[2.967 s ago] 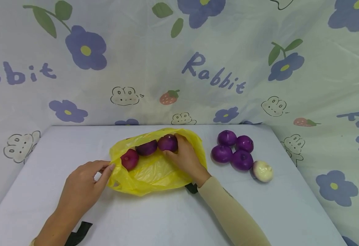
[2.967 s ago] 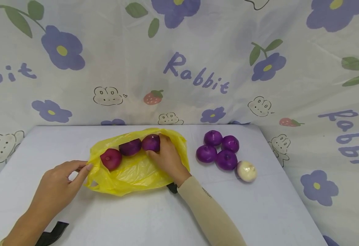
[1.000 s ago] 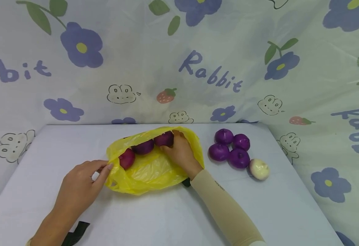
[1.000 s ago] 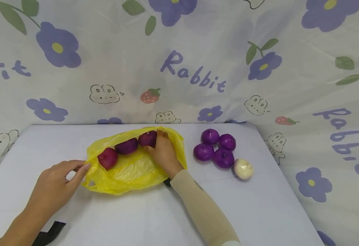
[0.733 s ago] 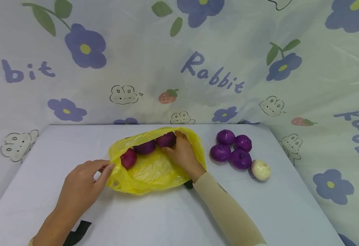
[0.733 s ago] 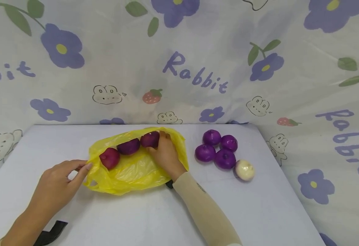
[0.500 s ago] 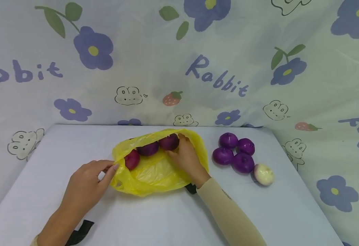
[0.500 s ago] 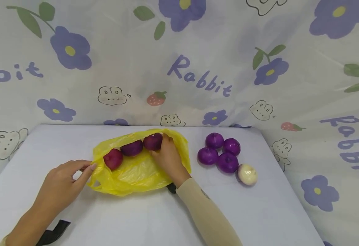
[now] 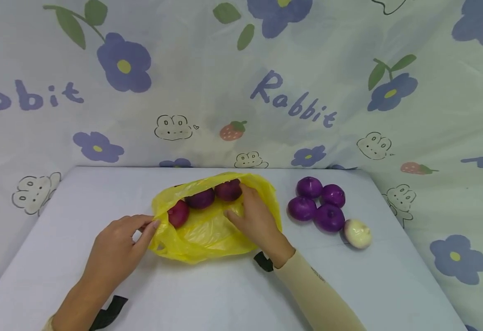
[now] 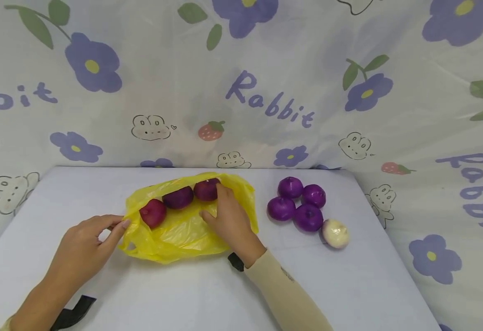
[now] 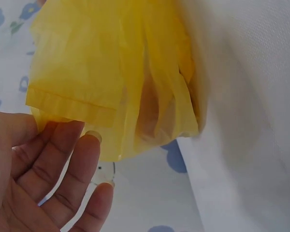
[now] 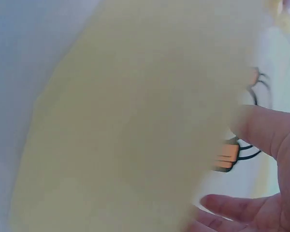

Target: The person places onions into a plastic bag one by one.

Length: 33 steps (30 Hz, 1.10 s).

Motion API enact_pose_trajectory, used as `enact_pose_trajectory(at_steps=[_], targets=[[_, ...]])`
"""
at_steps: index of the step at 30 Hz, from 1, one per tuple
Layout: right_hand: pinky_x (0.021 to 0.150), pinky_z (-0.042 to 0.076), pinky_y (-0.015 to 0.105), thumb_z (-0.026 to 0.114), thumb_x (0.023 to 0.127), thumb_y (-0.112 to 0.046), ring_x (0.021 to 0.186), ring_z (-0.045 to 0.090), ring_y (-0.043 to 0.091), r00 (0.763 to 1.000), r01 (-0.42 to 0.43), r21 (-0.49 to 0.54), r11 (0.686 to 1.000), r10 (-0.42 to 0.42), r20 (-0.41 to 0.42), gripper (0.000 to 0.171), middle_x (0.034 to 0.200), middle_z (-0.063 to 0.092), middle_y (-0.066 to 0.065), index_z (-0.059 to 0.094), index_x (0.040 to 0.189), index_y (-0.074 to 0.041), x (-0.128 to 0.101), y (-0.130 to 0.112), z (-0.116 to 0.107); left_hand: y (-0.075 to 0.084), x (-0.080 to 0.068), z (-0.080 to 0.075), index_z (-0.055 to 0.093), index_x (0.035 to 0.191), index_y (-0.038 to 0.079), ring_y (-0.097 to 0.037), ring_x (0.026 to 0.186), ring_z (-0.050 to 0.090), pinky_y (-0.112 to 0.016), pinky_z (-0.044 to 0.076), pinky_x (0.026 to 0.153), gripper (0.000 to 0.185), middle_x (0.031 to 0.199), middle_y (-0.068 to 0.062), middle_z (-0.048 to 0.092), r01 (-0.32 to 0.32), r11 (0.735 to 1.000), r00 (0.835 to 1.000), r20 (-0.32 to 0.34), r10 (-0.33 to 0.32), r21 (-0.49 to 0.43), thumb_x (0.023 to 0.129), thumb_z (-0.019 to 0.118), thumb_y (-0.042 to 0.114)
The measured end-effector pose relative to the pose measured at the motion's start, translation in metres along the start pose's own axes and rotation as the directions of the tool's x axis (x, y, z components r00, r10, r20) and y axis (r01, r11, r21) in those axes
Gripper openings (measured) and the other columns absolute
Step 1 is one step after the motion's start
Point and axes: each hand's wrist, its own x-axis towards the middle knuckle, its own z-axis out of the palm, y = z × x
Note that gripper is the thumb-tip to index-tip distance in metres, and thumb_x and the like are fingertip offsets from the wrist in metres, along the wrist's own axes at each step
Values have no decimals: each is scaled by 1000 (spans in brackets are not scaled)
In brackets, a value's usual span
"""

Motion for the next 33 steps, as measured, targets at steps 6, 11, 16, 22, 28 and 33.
enact_pose_trajectory(at_steps=[6, 11, 16, 22, 28, 33], targets=[[112, 45, 44, 78, 95, -39, 134, 55, 29, 999, -3, -29, 1000, 4, 48, 83, 156, 47, 15, 37, 159, -5, -17, -9, -12, 0, 0, 0, 78, 106, 5, -21, 76, 61, -39, 56, 61, 17, 85, -1, 73, 0, 1000, 1000, 0, 0, -4, 92, 81, 15], [105, 52, 44, 77, 96, -41, 128, 59, 27, 998, 22, -13, 1000, -21, 60, 86, 157, 46, 12, 33, 162, -10, -29, -13, -20, -1, 0, 0, 78, 104, 6, -20, 74, 60, -39, 55, 61, 15, 84, 0, 72, -21, 1000, 1000, -7, 21, -4, 92, 81, 15], [101, 54, 45, 79, 95, -40, 127, 61, 29, 997, 39, -6, 999, -39, 64, 88, 158, 44, 11, 31, 163, -12, -37, -16, -25, -2, 0, 1, 79, 105, 6, -21, 73, 60, -39, 55, 61, 16, 84, 0, 73, -18, 1000, 1000, -2, 18, -5, 92, 81, 15], [101, 54, 43, 79, 94, -41, 127, 61, 27, 995, 65, -26, 998, -63, 76, 89, 161, 42, 9, 30, 163, -12, -47, -20, -33, -1, 0, 0, 79, 106, 5, -21, 74, 61, -39, 56, 62, 17, 84, -1, 73, -12, 1000, 1000, 4, 12, -4, 92, 81, 15], [96, 56, 41, 79, 94, -44, 125, 60, 19, 993, 88, -58, 994, -83, 79, 91, 162, 40, 4, 28, 164, -15, -58, -23, -41, -1, 1, -1, 79, 106, 5, -21, 74, 61, -38, 56, 61, 18, 84, -1, 73, -11, 1000, 1000, 1, 11, -12, 91, 82, 14], [93, 57, 42, 80, 93, -45, 125, 61, 16, 992, 97, -63, 993, -91, 84, 92, 163, 39, 0, 28, 165, -19, -67, -22, -45, -1, 2, -1, 79, 106, 5, -21, 74, 60, -36, 55, 60, 17, 85, 0, 73, 1, 1000, 1000, 13, -1, -12, 92, 81, 15]])
